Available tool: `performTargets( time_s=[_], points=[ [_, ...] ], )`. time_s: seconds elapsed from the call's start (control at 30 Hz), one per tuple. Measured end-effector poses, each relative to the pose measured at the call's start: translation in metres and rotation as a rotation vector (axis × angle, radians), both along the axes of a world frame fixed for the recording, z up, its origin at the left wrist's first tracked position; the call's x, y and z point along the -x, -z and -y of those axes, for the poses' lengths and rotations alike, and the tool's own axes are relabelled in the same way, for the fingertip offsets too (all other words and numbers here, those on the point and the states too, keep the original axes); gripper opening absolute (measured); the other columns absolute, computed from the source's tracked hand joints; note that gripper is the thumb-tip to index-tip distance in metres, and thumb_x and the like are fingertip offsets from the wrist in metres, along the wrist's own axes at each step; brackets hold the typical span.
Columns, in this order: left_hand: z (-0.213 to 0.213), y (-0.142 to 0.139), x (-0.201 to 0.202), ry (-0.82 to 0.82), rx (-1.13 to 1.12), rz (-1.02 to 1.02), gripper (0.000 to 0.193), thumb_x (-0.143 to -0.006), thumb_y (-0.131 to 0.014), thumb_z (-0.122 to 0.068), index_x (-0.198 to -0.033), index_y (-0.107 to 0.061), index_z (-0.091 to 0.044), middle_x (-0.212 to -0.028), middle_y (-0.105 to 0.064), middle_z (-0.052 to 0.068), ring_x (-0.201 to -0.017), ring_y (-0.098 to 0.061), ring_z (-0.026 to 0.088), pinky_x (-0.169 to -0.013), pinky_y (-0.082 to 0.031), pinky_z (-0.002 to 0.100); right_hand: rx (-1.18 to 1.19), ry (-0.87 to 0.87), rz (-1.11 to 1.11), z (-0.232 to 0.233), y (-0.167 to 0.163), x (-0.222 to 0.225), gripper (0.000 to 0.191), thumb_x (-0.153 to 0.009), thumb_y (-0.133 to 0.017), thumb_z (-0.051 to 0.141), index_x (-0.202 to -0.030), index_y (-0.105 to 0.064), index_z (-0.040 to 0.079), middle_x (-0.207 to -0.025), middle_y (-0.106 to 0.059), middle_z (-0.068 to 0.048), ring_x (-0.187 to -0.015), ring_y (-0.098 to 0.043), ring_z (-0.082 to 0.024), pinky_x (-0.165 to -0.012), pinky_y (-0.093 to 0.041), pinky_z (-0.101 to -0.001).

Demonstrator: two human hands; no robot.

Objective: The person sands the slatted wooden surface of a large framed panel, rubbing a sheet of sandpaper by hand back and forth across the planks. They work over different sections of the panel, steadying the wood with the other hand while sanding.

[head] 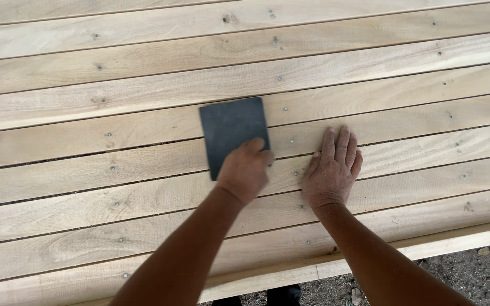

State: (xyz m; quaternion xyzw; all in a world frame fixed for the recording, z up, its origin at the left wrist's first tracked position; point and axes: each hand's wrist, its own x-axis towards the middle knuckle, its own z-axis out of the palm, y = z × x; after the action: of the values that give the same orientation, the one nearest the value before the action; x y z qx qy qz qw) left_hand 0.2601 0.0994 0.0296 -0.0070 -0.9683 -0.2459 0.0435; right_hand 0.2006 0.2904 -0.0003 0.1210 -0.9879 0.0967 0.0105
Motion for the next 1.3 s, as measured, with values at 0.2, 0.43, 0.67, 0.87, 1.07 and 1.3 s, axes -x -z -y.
performTargets(
  time_s=[0.2,0.43,0.67,0.87,1.07,1.3],
  points=[
    [0.084,0.008,-0.055,-0.009,-0.057,-0.071,0.015,-0.076,-0.075,0.008,-0.072,-0.073,-0.007,-0.075,-0.059,0.004,-0.068,-0.062,0.016,-0.058,-0.059,0.027,-0.015,-0.006,-0.023,0.0,0.004,-0.001,0.061,-0.107,-0.032,0.03,-0.16,-0.03,-0.001,-0.169,-0.02,-0.027,-0.157,-0.014,-0.042,-0.125,-0.009,-0.0568],
    [0.036,0.003,-0.019,0.006,-0.063,-0.061,0.014,-0.075,-0.072,0.009,-0.075,-0.073,-0.006,-0.08,-0.06,0.007,-0.074,-0.065,0.017,-0.065,-0.062,0.028,-0.026,-0.002,0.004,0.002,0.001,-0.001,0.061,-0.107,-0.032,0.03,-0.16,-0.03,-0.001,-0.168,-0.019,-0.028,-0.157,-0.013,-0.043,-0.125,-0.008,-0.0573],
    [-0.062,0.011,0.049,0.026,-0.09,0.07,0.007,-0.081,-0.074,-0.011,-0.08,-0.075,-0.004,-0.096,-0.063,0.014,-0.092,-0.067,0.025,-0.08,-0.06,0.038,-0.017,0.01,0.019,0.001,0.0,0.001,0.063,-0.104,-0.035,0.03,-0.16,-0.031,0.001,-0.168,-0.019,-0.026,-0.157,-0.013,-0.042,-0.124,-0.008,-0.0567],
    [-0.013,0.01,0.01,0.027,-0.06,-0.024,0.02,-0.074,-0.069,0.006,-0.089,-0.076,-0.007,-0.091,-0.063,0.01,-0.085,-0.067,0.021,-0.076,-0.062,0.033,-0.019,-0.004,-0.002,-0.001,0.002,0.0,0.06,-0.106,-0.035,0.029,-0.16,-0.032,0.002,-0.168,-0.02,-0.026,-0.157,-0.014,-0.042,-0.125,-0.008,-0.0574],
    [0.084,0.0,-0.053,-0.035,-0.074,-0.005,0.015,-0.081,-0.073,0.007,-0.074,-0.074,-0.006,-0.076,-0.062,0.005,-0.063,-0.063,0.016,-0.054,-0.06,0.026,-0.006,-0.017,-0.013,0.0,0.002,-0.001,0.061,-0.107,-0.033,0.029,-0.16,-0.03,-0.001,-0.168,-0.02,-0.028,-0.157,-0.014,-0.043,-0.125,-0.009,-0.058],
    [0.053,0.008,-0.031,-0.02,-0.065,-0.036,0.015,-0.079,-0.072,0.009,-0.075,-0.074,-0.006,-0.078,-0.063,0.007,-0.068,-0.065,0.016,-0.061,-0.062,0.026,-0.03,-0.016,-0.008,0.0,0.003,0.0,0.061,-0.107,-0.032,0.03,-0.16,-0.03,-0.001,-0.168,-0.019,-0.028,-0.157,-0.014,-0.043,-0.125,-0.009,-0.0578]
  ],
)
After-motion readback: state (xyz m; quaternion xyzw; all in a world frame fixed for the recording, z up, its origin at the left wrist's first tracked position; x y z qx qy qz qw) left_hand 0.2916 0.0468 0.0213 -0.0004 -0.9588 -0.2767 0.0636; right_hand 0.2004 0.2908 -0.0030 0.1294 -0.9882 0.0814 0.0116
